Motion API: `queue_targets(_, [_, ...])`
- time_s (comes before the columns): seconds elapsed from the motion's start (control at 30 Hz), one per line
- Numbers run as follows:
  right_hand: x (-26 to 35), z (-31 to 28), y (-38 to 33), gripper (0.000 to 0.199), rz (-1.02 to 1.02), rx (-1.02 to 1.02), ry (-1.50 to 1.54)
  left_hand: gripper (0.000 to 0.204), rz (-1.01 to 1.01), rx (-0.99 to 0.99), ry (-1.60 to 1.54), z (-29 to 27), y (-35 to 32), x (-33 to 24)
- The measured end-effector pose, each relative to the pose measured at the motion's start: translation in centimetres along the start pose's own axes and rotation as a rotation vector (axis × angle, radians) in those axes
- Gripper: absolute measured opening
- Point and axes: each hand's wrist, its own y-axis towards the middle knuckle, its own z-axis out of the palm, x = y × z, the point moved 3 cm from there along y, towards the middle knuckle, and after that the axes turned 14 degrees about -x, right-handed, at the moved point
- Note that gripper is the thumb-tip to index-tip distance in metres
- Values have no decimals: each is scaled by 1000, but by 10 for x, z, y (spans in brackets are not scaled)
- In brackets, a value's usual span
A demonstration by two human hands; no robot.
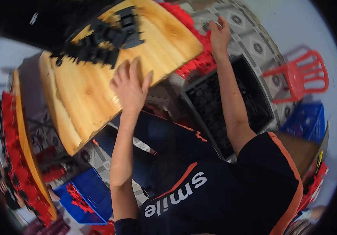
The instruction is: The person assembles toy cars by attaching black plastic bases onto red plastic toy car bodies by hand, then places the assembled toy cars on a table.
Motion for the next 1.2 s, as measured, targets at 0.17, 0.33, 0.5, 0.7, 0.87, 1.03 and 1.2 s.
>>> queue_targets(0.17, [-78, -122, 21, 34, 140, 105, -176, 45, 96, -29, 119, 9, 4, -13])
queue_targets(0.33, [-142, -185, -16, 25, 180, 301, -483, 44, 123, 24, 157, 18, -4, -18])
queue_targets(0.5, [-134, -153, -33, 29, 134, 363, -500, 44, 122, 41, 192, 13, -3, -19])
queue_targets(0.7, [-143, -54, -29, 58, 203, 516, -349, 45, 78, 114, 200, 14, 3, -20])
queue_targets(0.87, [-203, 61, -18, 106, 155, 630, -521, 49, 53, 198, 197, 17, 9, -22])
queue_targets(1.03, [-245, 180, 17, 123, 34, 782, -760, 51, 21, 289, 215, 15, 15, -24])
queue_targets(1.2, [-276, 278, 47, 127, -212, 889, -968, 53, -7, 380, 240, 18, 16, -19])
